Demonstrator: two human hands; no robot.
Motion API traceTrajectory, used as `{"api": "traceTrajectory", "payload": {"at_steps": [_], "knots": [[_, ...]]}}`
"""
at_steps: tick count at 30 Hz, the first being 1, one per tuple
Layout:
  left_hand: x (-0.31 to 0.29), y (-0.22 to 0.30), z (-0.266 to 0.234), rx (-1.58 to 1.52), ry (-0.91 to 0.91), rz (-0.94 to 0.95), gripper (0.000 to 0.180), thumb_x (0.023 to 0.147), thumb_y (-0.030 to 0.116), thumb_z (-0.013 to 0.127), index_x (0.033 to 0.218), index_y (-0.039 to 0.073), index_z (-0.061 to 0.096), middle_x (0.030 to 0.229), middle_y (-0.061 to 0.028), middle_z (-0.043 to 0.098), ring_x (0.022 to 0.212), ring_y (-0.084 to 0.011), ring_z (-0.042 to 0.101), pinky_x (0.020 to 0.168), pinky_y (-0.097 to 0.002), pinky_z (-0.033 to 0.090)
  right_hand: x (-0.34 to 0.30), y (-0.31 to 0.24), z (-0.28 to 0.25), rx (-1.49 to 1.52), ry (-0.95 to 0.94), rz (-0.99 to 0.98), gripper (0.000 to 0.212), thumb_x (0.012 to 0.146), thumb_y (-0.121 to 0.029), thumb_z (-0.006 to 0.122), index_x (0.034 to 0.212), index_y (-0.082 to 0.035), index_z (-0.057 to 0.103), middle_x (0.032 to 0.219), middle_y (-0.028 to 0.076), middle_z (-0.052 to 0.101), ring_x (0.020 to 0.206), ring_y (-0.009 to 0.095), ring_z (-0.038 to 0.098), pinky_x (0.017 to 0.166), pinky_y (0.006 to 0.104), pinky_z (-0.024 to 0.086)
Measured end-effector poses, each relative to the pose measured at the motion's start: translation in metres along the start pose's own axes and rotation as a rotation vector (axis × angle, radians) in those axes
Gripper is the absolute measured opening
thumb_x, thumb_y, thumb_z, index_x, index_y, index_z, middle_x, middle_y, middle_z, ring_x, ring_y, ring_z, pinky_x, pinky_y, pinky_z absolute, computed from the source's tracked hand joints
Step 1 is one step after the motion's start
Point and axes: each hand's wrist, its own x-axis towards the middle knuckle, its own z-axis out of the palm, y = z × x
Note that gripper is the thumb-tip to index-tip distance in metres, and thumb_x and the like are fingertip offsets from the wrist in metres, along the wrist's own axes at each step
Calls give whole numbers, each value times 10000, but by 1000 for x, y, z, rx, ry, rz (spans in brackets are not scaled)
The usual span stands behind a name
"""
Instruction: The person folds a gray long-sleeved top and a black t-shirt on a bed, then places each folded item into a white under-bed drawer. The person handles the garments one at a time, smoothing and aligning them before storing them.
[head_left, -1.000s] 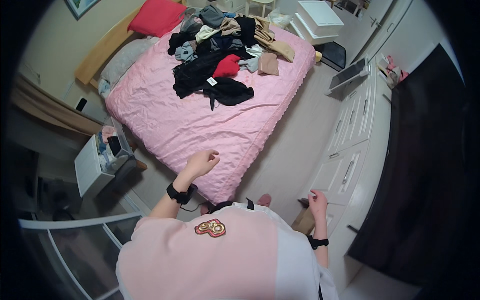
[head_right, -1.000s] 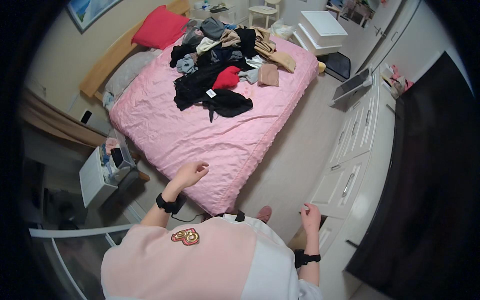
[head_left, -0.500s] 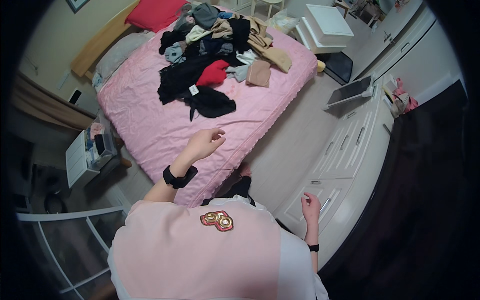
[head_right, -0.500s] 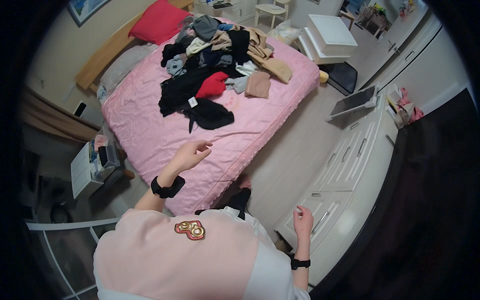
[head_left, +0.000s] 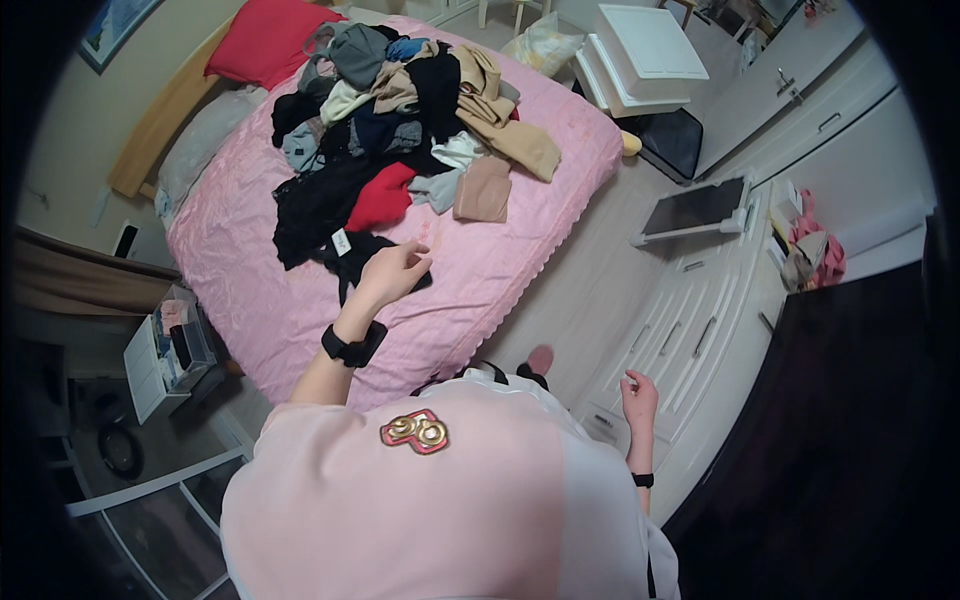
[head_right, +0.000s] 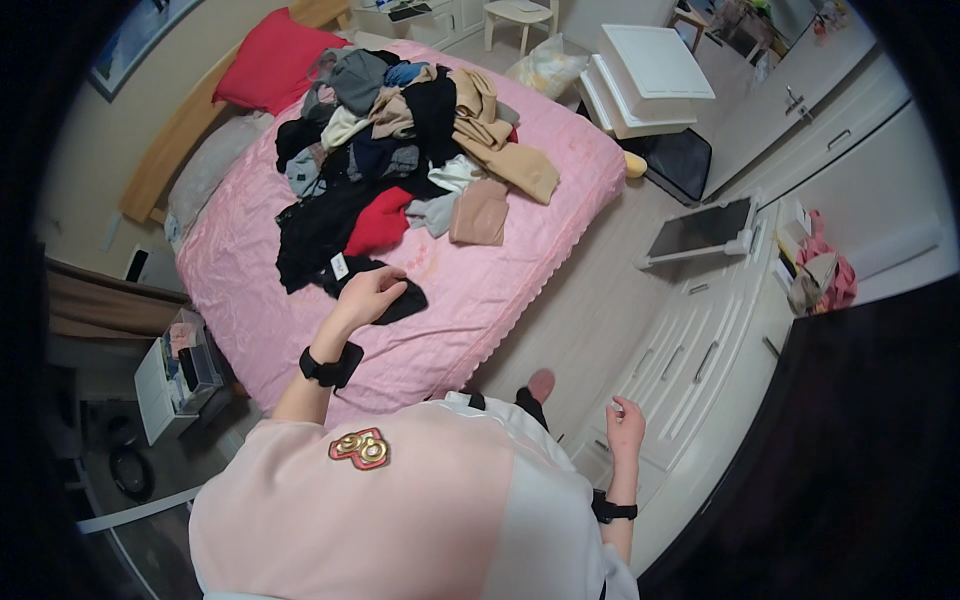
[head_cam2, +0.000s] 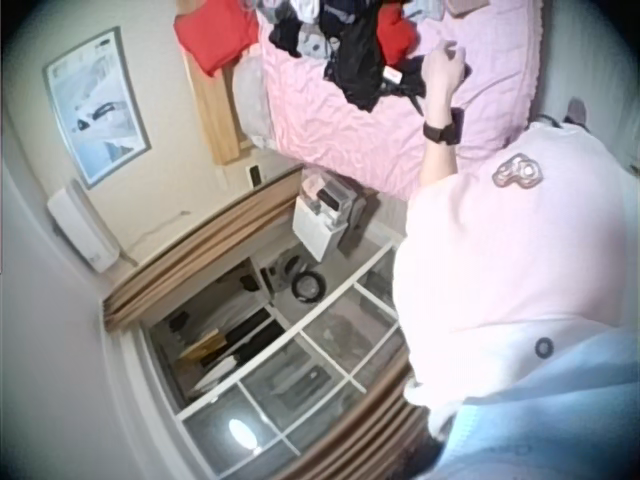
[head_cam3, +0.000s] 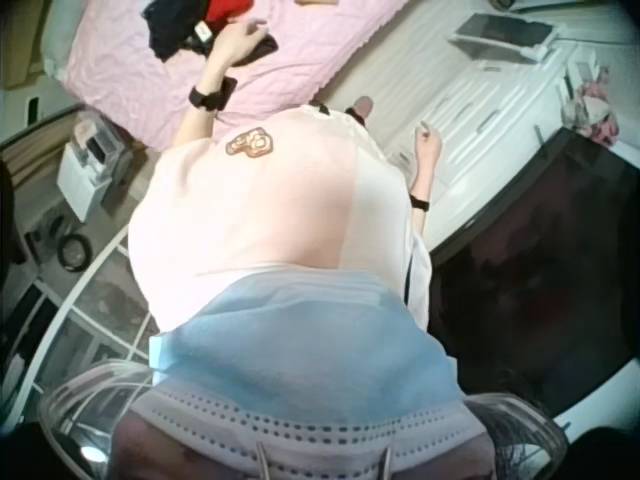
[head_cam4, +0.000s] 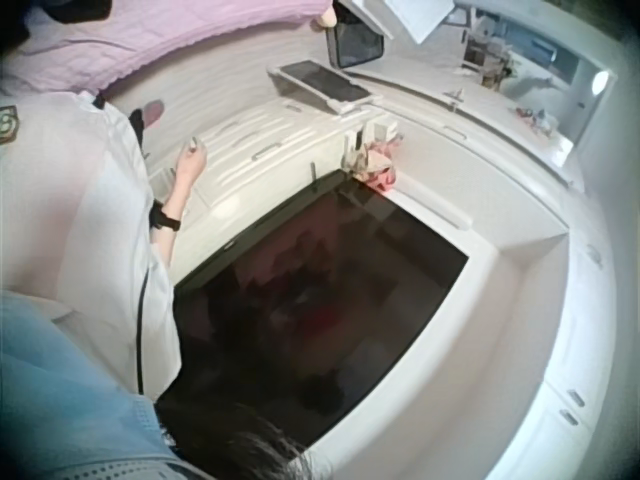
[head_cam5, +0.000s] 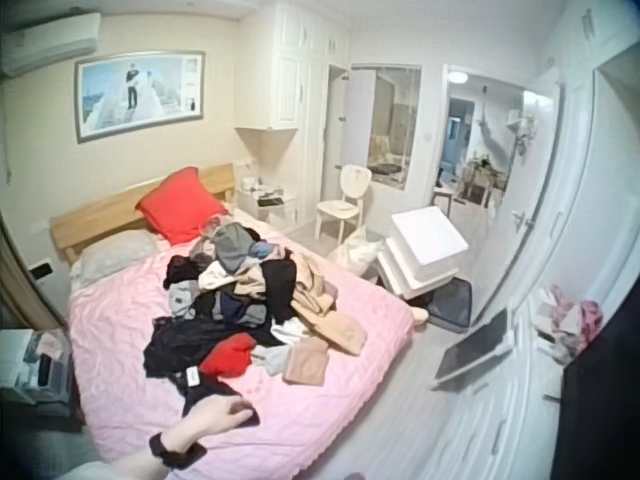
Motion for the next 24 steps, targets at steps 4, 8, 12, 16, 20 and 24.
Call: {"api": "traceTrajectory", "payload": {"at_steps": [4, 8, 12, 16, 20, 24], "knots": [[62, -6, 29, -46, 26, -112, 393, 815, 379, 574, 1061, 83, 653, 852, -139, 685, 812, -289, 663, 710, -376, 509, 113, 7, -8, -45, -42, -47, 269, 786, -144, 660, 1035, -41, 655, 997, 133, 634, 754, 207, 642, 709, 319, 503], [127, -11, 71, -77, 85, -240, 401, 809, 378, 590, 1064, 76, 655, 858, -154, 683, 802, -296, 665, 721, -370, 513, 262, -6, -23, -89, -112, -168, 270, 786, -164, 656, 1025, -38, 655, 963, 141, 634, 740, 221, 637, 703, 326, 500], [203, -5, 107, -167, -5, -448, 419, 800, 382, 599, 1066, 64, 659, 914, -166, 679, 861, -294, 658, 767, -367, 506, 410, -56, -45, -177, -210, -312, 282, 795, -174, 654, 1044, -41, 656, 968, 148, 650, 757, 218, 644, 696, 317, 505], [242, -4, 138, -234, -39, -615, 445, 786, 369, 609, 1072, 32, 657, 994, -196, 666, 926, -301, 646, 827, -362, 492, 509, -104, -58, -225, -317, -452, 268, 797, -162, 652, 1026, -24, 652, 946, 151, 635, 699, 232, 628, 662, 335, 502], [276, -29, 163, -285, -101, -758, 480, 752, 369, 642, 1081, 19, 654, 1035, -206, 656, 980, -313, 629, 868, -359, 478, 561, -132, -52, -236, -379, -458, 263, 789, -142, 658, 1019, -15, 650, 957, 144, 636, 724, 236, 632, 669, 337, 505], [313, -64, 199, -253, -138, -799, 568, 718, 356, 659, 1149, -9, 609, 1126, -215, 622, 1063, -319, 596, 916, -355, 459, 580, -131, -51, -220, -374, -476, 256, 786, -136, 658, 1007, -8, 647, 958, 140, 632, 739, 237, 629, 687, 342, 503]]}}
